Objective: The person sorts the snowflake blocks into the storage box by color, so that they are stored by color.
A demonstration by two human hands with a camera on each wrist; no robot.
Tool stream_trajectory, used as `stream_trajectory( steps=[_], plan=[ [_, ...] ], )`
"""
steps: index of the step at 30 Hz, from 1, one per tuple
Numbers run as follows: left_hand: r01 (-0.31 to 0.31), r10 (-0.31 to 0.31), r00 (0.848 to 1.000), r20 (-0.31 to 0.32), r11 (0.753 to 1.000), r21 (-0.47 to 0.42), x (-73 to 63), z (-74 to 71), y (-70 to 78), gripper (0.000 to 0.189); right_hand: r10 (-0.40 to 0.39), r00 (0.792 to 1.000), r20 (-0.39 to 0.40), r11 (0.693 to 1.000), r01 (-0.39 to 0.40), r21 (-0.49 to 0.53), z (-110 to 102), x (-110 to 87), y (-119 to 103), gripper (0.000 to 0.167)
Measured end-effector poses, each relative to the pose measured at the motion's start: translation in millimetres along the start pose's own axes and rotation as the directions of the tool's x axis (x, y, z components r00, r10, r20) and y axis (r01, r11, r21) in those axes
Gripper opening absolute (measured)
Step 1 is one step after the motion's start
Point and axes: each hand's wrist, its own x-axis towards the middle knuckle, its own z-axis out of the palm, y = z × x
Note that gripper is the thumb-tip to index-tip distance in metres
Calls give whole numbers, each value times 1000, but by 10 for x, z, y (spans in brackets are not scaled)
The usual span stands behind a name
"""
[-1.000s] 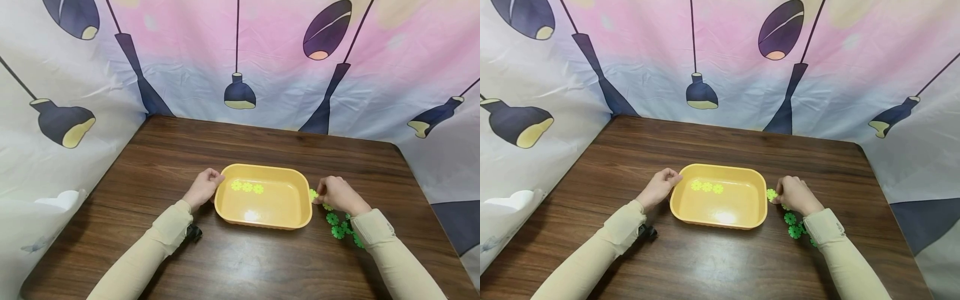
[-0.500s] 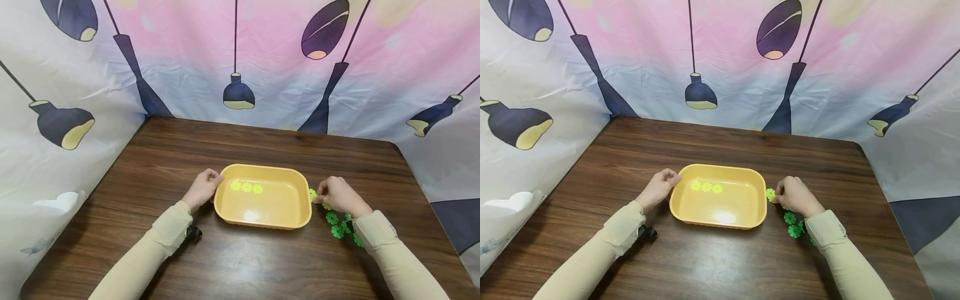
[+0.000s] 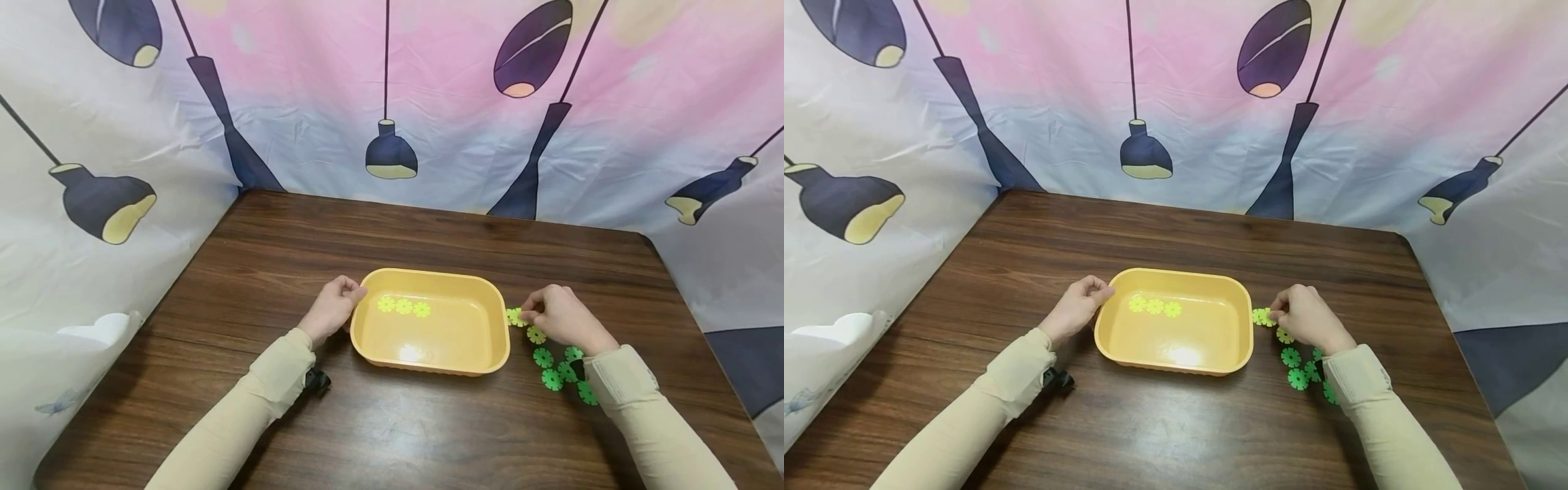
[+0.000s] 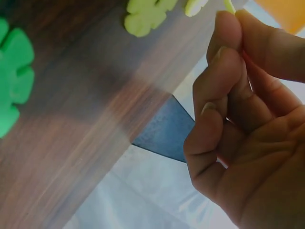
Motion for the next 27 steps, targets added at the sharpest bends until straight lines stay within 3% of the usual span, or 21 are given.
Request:
stream_trajectory(
  steps=[16, 27],
  plan=[
    [-2, 2, 1000, -2, 1000, -1, -13, -4, 5, 20, 81, 991, -102, 993, -71, 91, -171, 31, -73, 14],
    [-4, 4, 1000, 8, 1000, -9, -14, -10, 4, 20, 28, 971, -238, 990, 7, 144, -174, 115, -186, 30]
  ],
)
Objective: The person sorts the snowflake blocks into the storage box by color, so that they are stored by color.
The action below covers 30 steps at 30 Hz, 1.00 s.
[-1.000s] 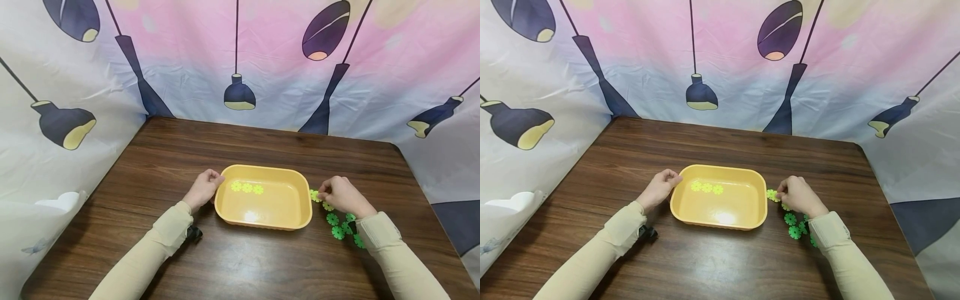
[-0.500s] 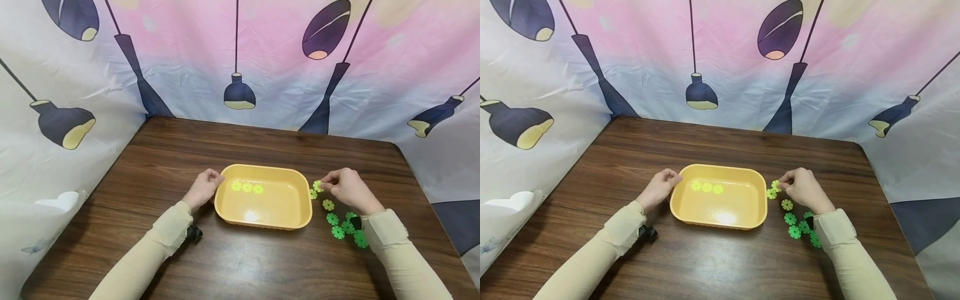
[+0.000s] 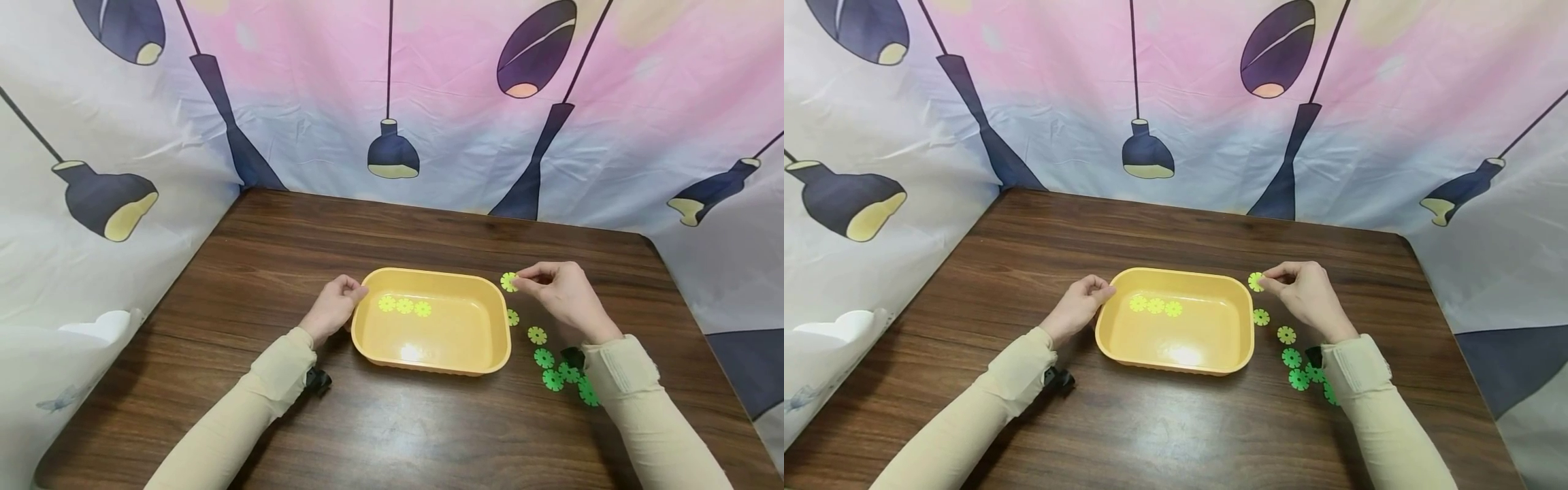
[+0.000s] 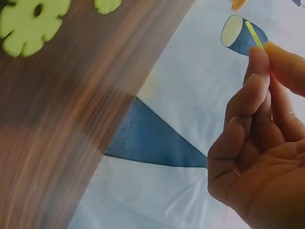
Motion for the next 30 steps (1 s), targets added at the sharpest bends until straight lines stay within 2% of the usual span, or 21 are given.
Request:
stream_trajectory(
  steps=[6, 12, 19, 30],
  plan=[
    [-2, 2, 1000, 0, 1000, -1, 11, 2, 2, 21, -8, 1000, 4, 998, 8, 63, 45, 36, -96, 30],
    [-2, 2, 1000, 1, 1000, 2, 8, 1, 8, 21, -40, 999, 15, 997, 39, 69, 130, 68, -189, 28],
    [0, 0, 1000, 2, 1000, 2, 4, 1, 16, 21, -40, 998, 40, 992, 35, 122, 258, 93, -281, 24],
    [0, 0, 1000, 1, 1000, 3, -5, 0, 22, 21, -137, 989, 62, 989, 133, 61, 411, 108, -453, 14]
  ],
)
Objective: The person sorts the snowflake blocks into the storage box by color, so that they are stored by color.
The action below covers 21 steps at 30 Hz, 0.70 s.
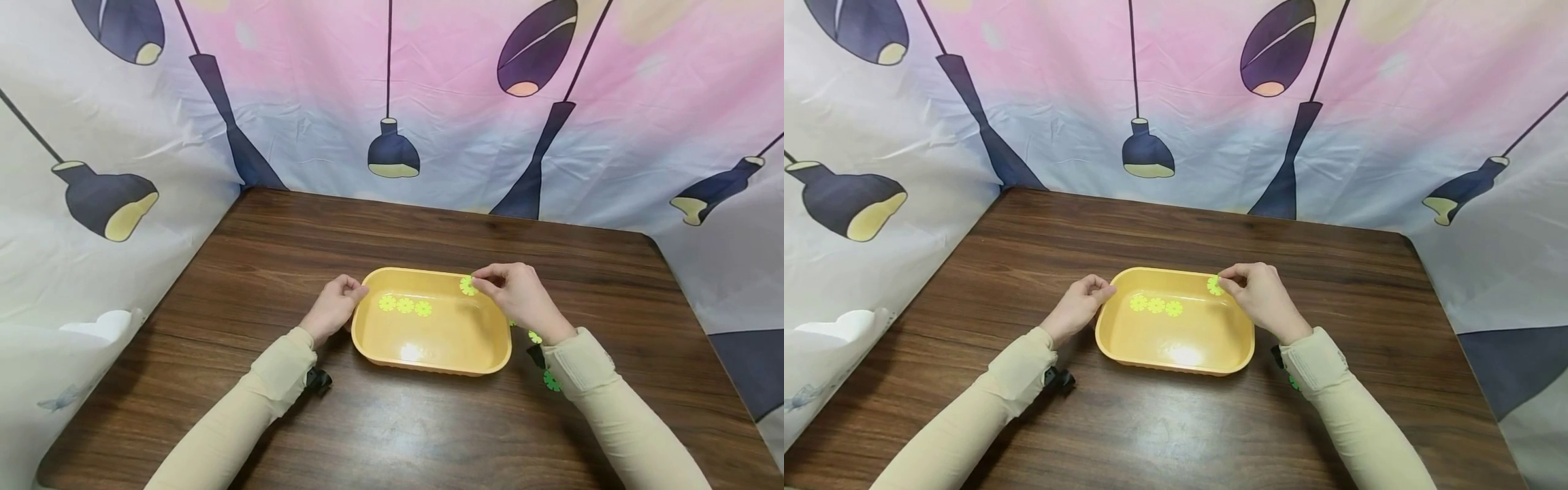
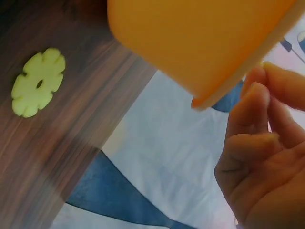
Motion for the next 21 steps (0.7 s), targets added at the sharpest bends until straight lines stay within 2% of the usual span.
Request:
stream_trajectory(
  steps=[9, 14, 21],
  plan=[
    [5, -5, 1000, -6, 1000, -2, -1, -1, -5, 20, -10, 997, 79, 998, 15, -54, 133, 73, -120, 13],
    [8, -8, 1000, -8, 1000, -3, 2, 3, -7, 20, -41, 994, 101, 991, 53, -121, 234, 98, -148, 12],
    [4, -4, 1000, -15, 1000, 0, -1, 9, -7, 20, -17, 983, 185, 973, 59, -222, 330, 94, -206, 9]
  ],
)
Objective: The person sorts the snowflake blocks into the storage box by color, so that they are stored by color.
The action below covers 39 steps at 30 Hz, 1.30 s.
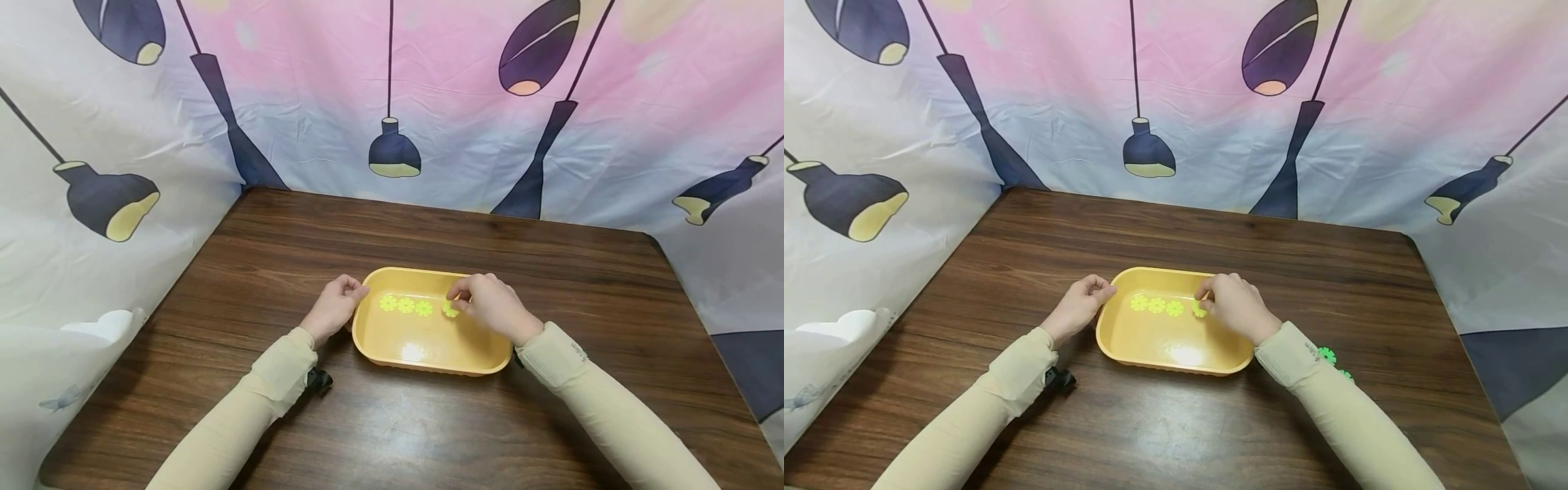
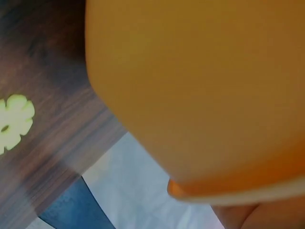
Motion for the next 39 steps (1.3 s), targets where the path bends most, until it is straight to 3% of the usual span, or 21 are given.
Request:
stream_trajectory(
  steps=[10, 25, 30, 39],
  plan=[
    [-3, 3, 1000, 1, 1000, -4, 14, -7, -23, 20, -63, 998, -2, 996, 63, -59, 124, 40, -33, 8],
    [-14, 14, 1000, 5, 1000, -10, 5, -4, -13, 21, -52, 993, -108, 992, 39, -121, 227, 36, -2, 11],
    [-11, 11, 1000, 9, 1000, -11, 2, -8, -3, 21, -63, 992, -112, 992, 50, -119, 223, 28, 21, 11],
    [-9, 10, 1000, 11, 1000, -17, -1, -7, -5, 21, 2, 992, -127, 999, -7, -41, 43, -66, 2, 13]
  ],
)
